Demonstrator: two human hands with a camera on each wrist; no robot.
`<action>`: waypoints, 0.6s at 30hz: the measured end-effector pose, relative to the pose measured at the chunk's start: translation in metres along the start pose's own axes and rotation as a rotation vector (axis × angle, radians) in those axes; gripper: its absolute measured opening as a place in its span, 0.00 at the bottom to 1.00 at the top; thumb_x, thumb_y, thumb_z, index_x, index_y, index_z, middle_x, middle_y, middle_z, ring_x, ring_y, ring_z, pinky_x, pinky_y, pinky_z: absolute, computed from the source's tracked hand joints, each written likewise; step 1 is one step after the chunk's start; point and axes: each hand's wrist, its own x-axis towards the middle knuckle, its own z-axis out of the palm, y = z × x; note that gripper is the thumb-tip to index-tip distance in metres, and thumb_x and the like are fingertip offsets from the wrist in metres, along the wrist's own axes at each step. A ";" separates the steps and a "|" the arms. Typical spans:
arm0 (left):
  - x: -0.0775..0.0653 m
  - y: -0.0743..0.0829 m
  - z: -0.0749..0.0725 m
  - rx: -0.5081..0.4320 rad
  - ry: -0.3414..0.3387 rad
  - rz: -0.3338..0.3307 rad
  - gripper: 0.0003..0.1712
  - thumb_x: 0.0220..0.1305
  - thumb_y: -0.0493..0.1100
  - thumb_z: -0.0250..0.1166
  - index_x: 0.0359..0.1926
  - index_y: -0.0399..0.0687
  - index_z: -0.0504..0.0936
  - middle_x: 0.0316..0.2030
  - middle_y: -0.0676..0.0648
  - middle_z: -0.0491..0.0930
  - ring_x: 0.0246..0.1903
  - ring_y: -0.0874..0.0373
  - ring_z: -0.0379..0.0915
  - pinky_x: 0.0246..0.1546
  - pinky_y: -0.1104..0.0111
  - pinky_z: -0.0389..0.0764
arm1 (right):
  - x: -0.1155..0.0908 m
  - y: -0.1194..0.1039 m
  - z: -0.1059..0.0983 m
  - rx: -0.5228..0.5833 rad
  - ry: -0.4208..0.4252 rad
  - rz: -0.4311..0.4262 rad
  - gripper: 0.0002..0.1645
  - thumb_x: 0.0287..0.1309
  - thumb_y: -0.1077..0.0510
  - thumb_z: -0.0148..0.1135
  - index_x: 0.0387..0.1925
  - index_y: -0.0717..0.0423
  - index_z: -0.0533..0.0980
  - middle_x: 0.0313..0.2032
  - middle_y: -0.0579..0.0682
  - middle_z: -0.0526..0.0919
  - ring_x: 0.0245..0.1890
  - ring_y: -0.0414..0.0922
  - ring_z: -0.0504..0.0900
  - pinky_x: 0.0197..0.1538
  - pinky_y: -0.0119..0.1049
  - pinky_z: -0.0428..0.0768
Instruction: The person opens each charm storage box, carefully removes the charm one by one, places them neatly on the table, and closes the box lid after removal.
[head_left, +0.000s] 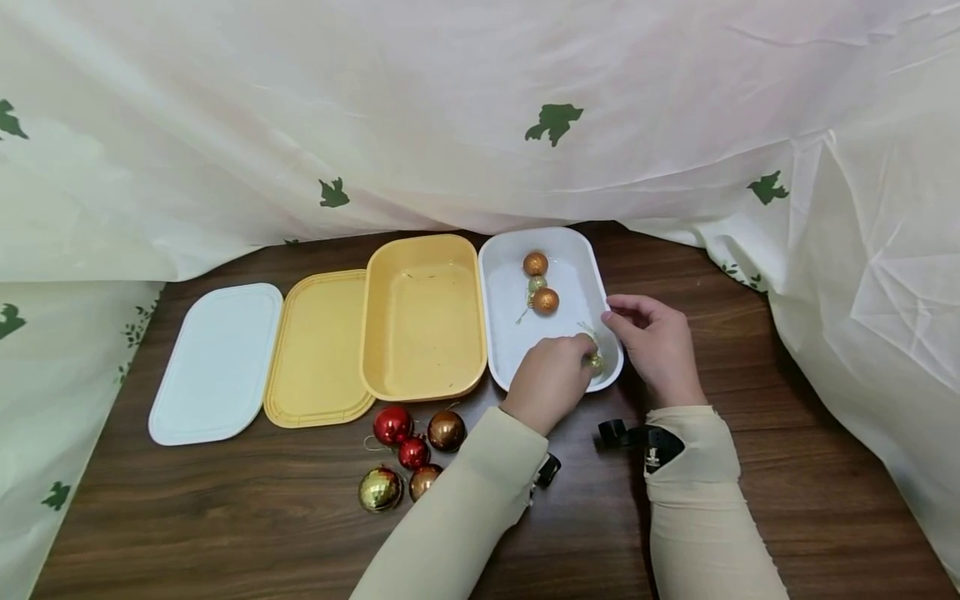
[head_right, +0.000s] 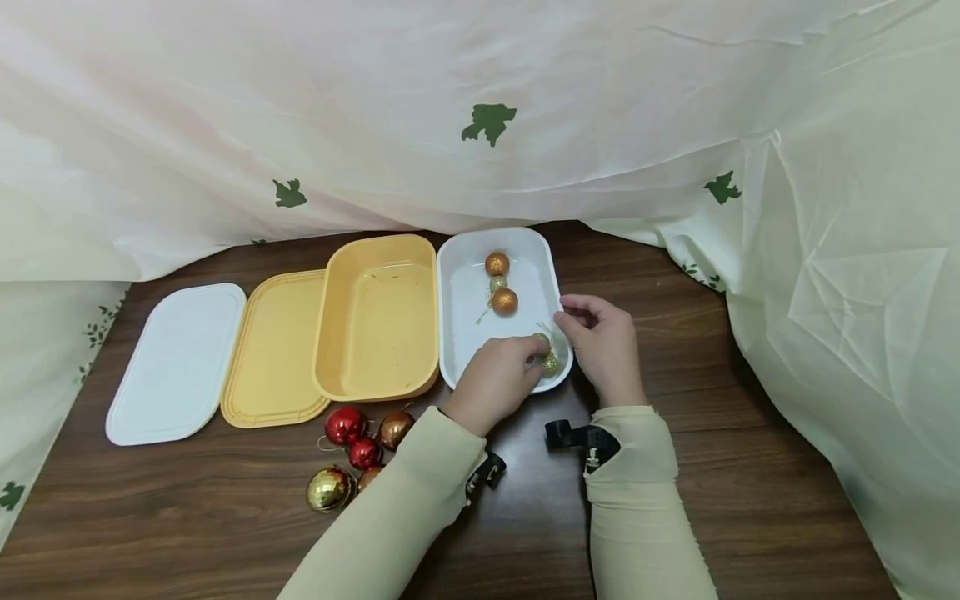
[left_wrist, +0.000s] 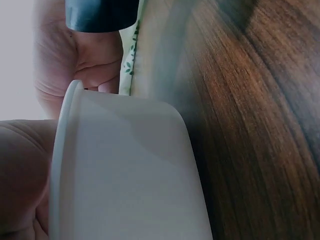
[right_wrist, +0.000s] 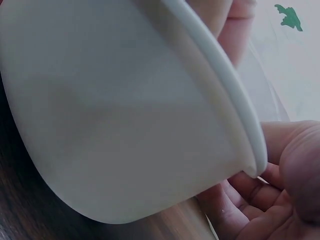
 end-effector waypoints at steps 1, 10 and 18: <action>0.001 0.000 0.000 -0.001 -0.005 -0.006 0.12 0.67 0.40 0.66 0.49 0.53 0.88 0.41 0.56 0.87 0.36 0.62 0.82 0.36 0.70 0.80 | 0.000 0.000 0.000 0.000 0.001 0.000 0.20 0.67 0.53 0.65 0.55 0.59 0.82 0.48 0.57 0.84 0.43 0.45 0.78 0.38 0.22 0.78; 0.010 -0.003 0.001 -0.053 -0.123 -0.026 0.14 0.66 0.45 0.69 0.52 0.53 0.87 0.46 0.57 0.86 0.40 0.64 0.79 0.43 0.72 0.79 | -0.001 -0.002 0.001 0.003 0.010 -0.013 0.21 0.66 0.52 0.65 0.55 0.59 0.82 0.47 0.58 0.84 0.41 0.44 0.78 0.36 0.21 0.77; 0.016 -0.003 0.002 -0.062 -0.165 -0.061 0.14 0.63 0.47 0.71 0.50 0.54 0.88 0.46 0.59 0.85 0.42 0.64 0.79 0.46 0.73 0.79 | -0.001 -0.002 0.001 0.015 0.009 0.009 0.20 0.67 0.52 0.65 0.55 0.59 0.82 0.47 0.58 0.84 0.41 0.43 0.78 0.36 0.22 0.77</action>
